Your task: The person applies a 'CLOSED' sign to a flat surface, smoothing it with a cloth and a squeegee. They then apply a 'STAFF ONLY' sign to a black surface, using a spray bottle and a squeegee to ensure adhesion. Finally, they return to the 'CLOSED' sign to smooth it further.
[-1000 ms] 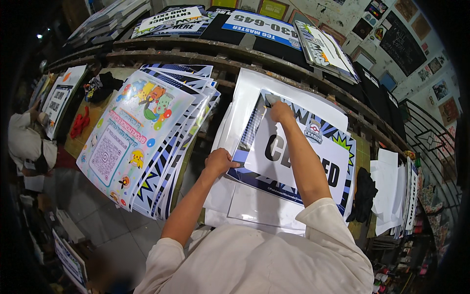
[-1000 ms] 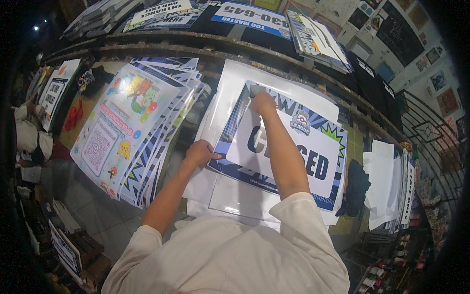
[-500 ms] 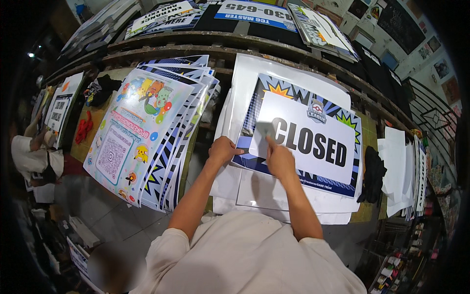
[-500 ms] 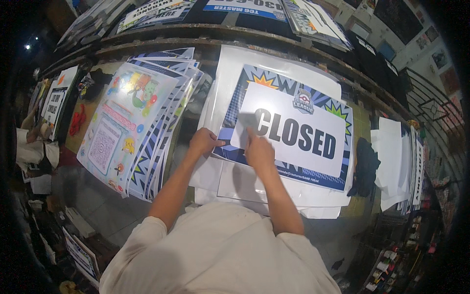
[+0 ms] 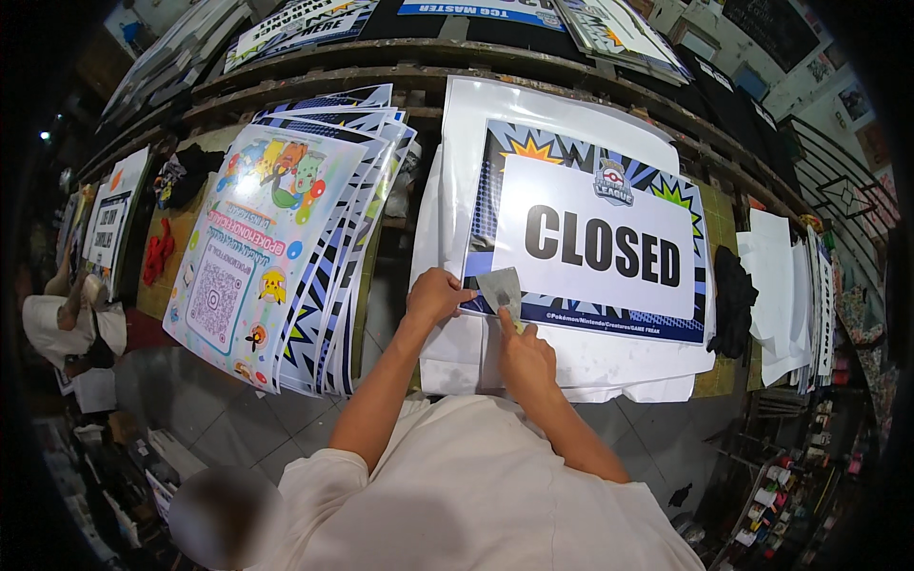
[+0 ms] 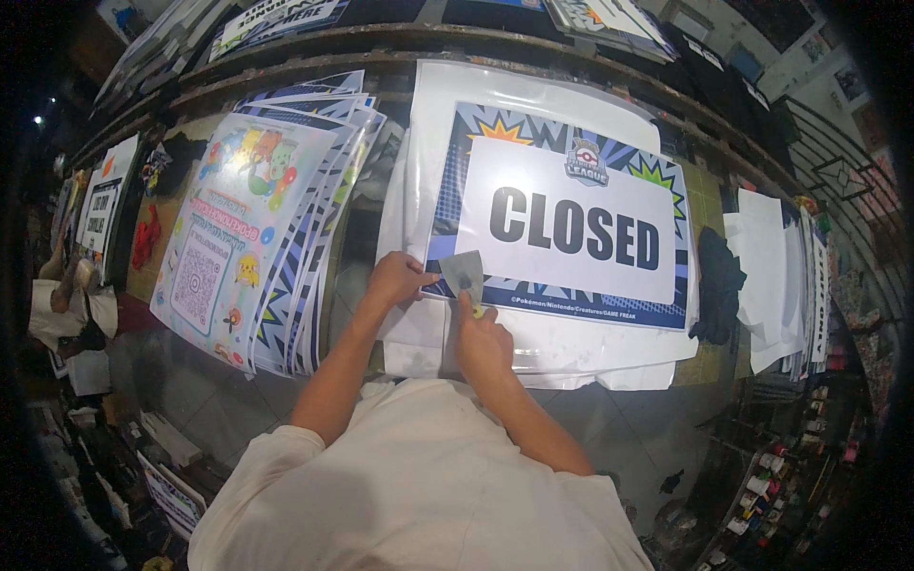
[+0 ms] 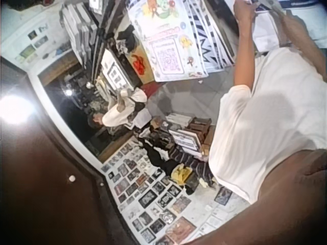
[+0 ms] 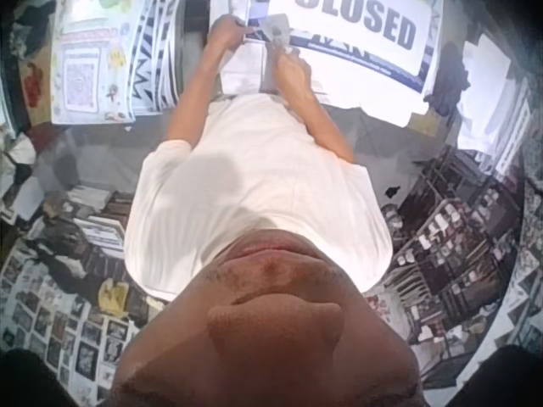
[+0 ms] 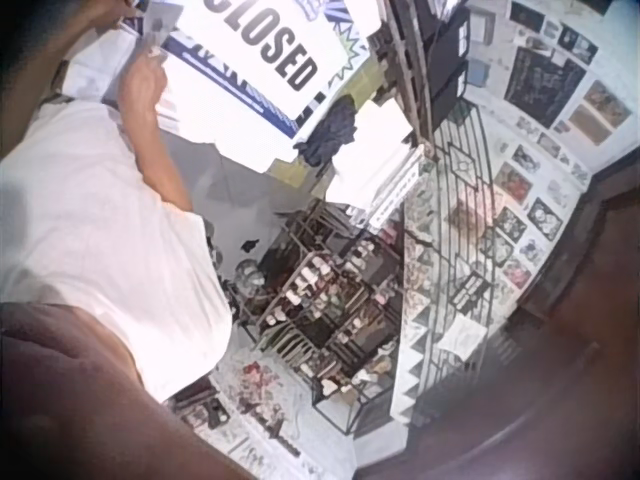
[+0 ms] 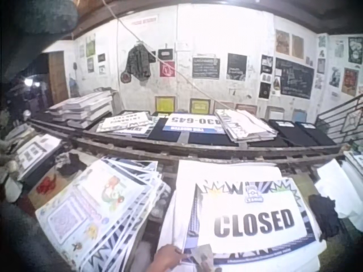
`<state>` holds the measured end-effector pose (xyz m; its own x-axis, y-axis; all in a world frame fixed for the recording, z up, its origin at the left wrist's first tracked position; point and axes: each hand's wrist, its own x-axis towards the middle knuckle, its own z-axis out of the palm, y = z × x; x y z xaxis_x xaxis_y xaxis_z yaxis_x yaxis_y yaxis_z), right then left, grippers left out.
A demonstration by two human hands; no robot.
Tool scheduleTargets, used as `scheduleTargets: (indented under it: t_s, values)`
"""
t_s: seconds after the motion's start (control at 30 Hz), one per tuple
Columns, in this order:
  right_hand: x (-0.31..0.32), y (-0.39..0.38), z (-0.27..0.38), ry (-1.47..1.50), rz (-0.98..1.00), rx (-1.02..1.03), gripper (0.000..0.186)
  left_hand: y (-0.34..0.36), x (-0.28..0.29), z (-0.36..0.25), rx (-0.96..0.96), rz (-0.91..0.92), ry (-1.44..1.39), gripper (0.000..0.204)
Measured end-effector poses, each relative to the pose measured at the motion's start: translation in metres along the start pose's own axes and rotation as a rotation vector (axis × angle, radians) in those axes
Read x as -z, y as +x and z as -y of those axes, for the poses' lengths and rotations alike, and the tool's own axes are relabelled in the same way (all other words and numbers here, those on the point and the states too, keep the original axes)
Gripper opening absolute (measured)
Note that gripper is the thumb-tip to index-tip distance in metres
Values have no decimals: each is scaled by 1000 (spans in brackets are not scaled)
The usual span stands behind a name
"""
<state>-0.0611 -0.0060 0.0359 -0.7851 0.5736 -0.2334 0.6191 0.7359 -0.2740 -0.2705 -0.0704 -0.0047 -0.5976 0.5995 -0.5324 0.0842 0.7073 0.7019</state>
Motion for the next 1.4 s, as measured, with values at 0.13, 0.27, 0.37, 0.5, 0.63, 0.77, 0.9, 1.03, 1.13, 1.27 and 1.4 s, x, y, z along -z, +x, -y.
scheduleTargets:
  t_s: [0.13, 0.27, 0.37, 0.5, 0.63, 0.77, 0.9, 1.03, 1.13, 1.27, 1.4]
  values:
    - [1, 36, 11, 55, -51, 0, 55, 0, 0, 0, -16, -1, 11, 30]
    - [5, 72, 16, 22, -66, 11, 57, 4, 1, 4, -9, 15, 2, 31]
    - [18, 95, 20, 3, -51, 4, 57, 9, 0, 9, 25, 59, -17, 31]
    - [32, 126, 20, 12, -32, -28, 53, 8, 1, 5, 32, 61, -5, 29]
    - [37, 154, 17, 50, -41, -16, 50, 5, 1, 7, 11, 53, -29, 28]
    - [46, 181, 14, 45, -46, -16, 49, 0, 6, -1, 14, 71, 2, 27]
    - [45, 208, 7, 28, -83, 19, 41, -8, 11, -12, 24, 71, 26, 27]
    - [49, 238, 5, 11, -91, 7, 36, -6, 8, -6, 19, 68, 24, 28]
    - [54, 255, 4, 14, -79, -21, 40, -12, 13, -15, 45, 68, 29, 26]
    - [61, 274, 6, 9, -48, -52, 45, -10, 11, -11, 51, 58, 18, 27]
    - [65, 289, 5, -19, -31, -48, 45, -8, 9, -8, 28, 54, 38, 27]
